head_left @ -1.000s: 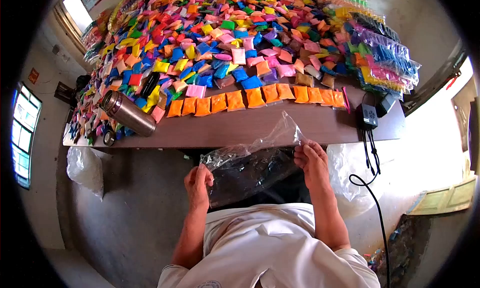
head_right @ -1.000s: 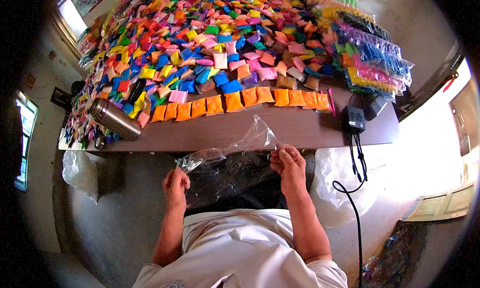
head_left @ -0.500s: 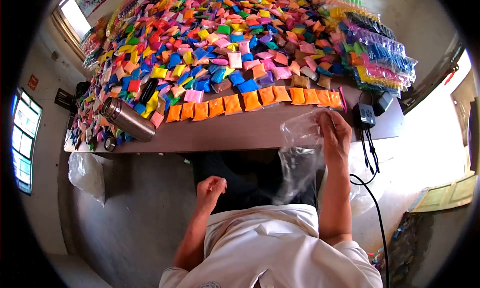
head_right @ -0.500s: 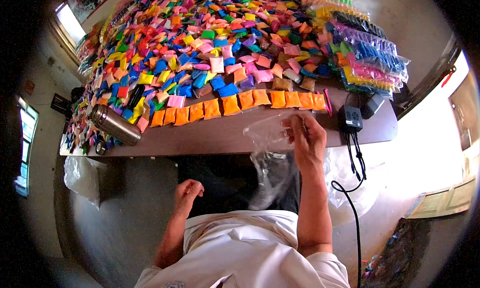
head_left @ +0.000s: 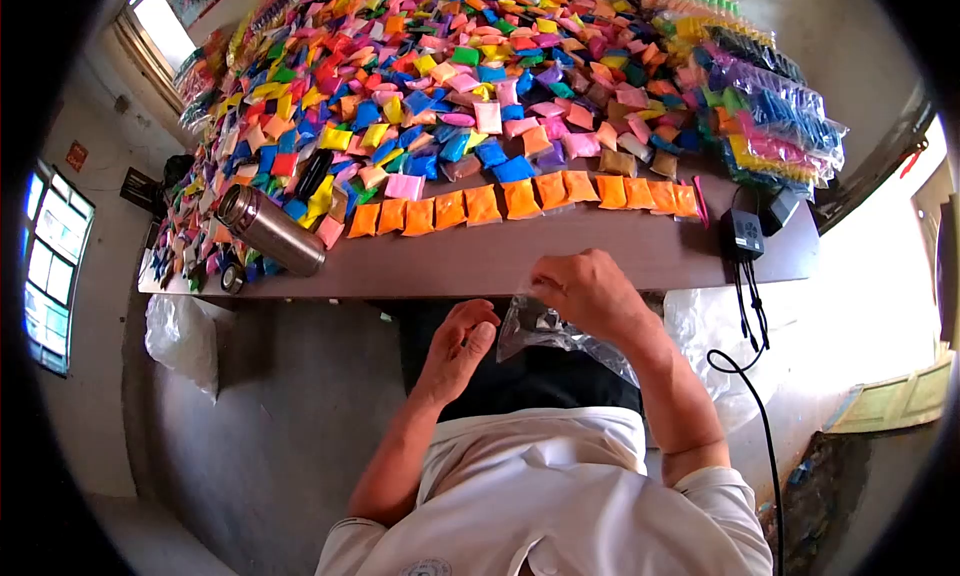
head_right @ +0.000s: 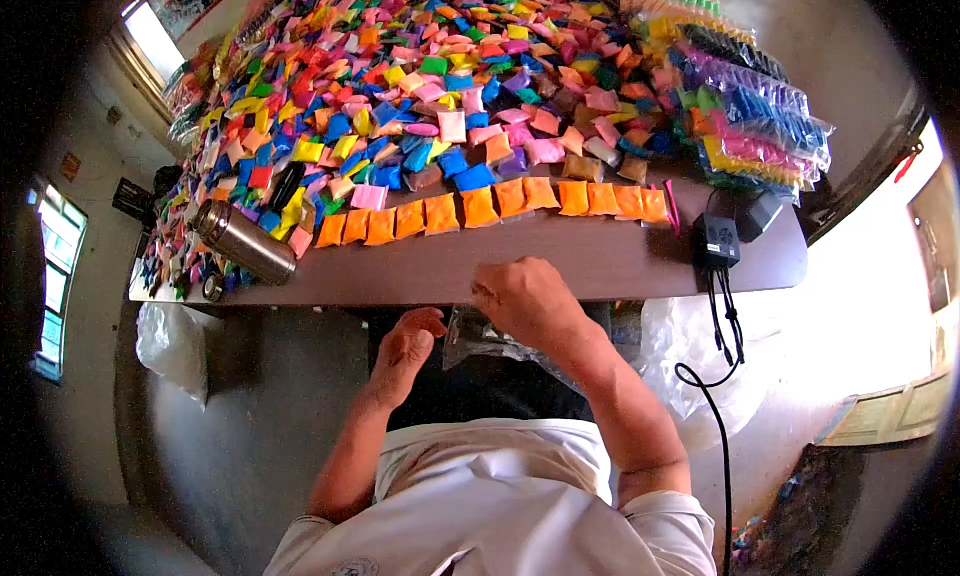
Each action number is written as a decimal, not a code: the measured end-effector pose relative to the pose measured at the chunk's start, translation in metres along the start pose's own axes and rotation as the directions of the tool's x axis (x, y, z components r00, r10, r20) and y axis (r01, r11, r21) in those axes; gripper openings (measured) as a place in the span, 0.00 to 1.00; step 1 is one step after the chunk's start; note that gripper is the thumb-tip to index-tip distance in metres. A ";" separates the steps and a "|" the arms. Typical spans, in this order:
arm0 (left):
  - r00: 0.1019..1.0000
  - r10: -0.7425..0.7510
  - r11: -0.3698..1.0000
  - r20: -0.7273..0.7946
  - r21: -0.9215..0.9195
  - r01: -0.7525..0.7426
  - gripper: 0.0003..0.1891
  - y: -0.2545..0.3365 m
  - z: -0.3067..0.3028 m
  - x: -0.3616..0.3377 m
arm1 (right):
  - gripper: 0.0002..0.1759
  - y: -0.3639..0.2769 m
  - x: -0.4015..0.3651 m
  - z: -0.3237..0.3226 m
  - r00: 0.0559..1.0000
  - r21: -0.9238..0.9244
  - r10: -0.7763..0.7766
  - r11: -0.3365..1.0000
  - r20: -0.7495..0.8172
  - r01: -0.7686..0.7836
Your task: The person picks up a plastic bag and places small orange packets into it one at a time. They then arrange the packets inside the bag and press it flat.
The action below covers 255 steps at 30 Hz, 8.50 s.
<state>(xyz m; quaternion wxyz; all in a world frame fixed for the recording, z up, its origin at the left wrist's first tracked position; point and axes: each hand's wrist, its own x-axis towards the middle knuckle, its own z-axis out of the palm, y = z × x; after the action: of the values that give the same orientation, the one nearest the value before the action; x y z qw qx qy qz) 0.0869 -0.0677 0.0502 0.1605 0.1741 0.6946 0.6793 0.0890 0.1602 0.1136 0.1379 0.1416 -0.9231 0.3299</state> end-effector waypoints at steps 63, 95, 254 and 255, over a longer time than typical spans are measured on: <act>0.968 0.122 0.989 -0.220 0.110 -0.100 0.21 -0.025 0.010 -0.004 | 0.15 -0.033 -0.076 0.046 0.902 -0.105 0.025 0.994 0.430 0.023; 0.905 0.201 0.979 -0.374 0.089 -0.181 0.19 -0.014 -0.014 0.074 | 0.09 0.013 -0.019 0.039 0.993 -0.312 -0.106 0.943 0.049 0.116; 0.965 0.113 0.990 -0.236 0.105 -0.090 0.18 -0.041 -0.020 0.080 | 0.26 0.203 -0.039 -0.029 0.583 -0.231 0.293 0.716 -0.757 -0.659; 0.964 0.113 0.991 -0.242 0.096 -0.092 0.17 -0.044 -0.020 0.081 | 0.27 0.208 -0.038 -0.031 0.626 -0.316 0.225 0.708 -0.746 -0.631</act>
<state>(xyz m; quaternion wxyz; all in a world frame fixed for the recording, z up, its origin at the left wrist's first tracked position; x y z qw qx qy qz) 0.0044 -0.0485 0.0079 0.0300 0.1307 0.7270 0.6734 0.0559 0.3407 0.0049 0.4012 -0.2663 -0.8707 0.1001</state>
